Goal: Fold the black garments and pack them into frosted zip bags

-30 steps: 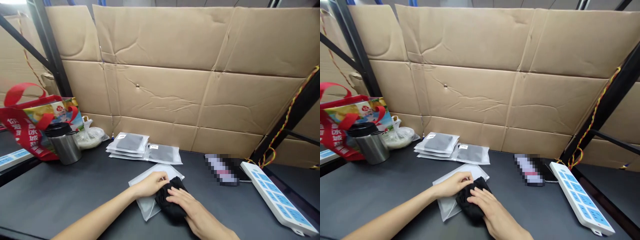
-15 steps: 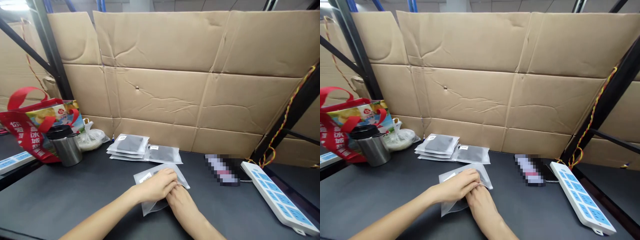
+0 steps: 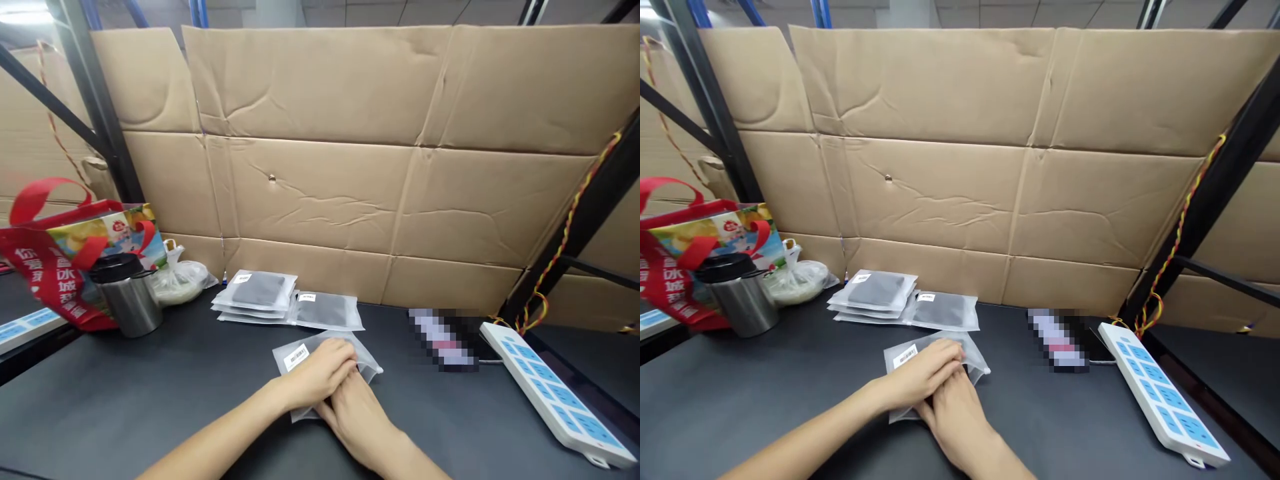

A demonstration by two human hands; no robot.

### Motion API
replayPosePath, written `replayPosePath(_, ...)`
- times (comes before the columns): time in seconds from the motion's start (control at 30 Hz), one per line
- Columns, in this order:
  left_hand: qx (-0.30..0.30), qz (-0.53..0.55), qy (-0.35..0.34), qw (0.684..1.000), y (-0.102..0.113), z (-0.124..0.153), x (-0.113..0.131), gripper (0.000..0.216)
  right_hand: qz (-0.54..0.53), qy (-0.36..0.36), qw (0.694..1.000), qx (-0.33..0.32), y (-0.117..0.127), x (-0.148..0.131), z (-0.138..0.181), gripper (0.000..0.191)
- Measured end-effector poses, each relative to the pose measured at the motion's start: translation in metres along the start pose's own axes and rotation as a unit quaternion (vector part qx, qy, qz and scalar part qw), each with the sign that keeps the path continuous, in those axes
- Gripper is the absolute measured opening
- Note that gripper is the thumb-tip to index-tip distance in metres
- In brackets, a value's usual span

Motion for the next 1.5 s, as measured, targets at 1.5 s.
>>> replayPosePath(1.5, 0.02, -0.348, -0.051, 0.936, -0.068, -0.015, 0.04, 0.023, -0.07, -0.038, 0.995, 0.06, 0.047, 0.083, 0.07, 0.029)
Point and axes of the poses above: each hand's wrist, its own z-axis away from the middle knuckle, its own y-axis out of the back of the hand, x = y × z, the point moved 10 cm from there along -z, towards the middle knuckle, and after that the axes turned 6 degrees about y, right-handed, at the moved point
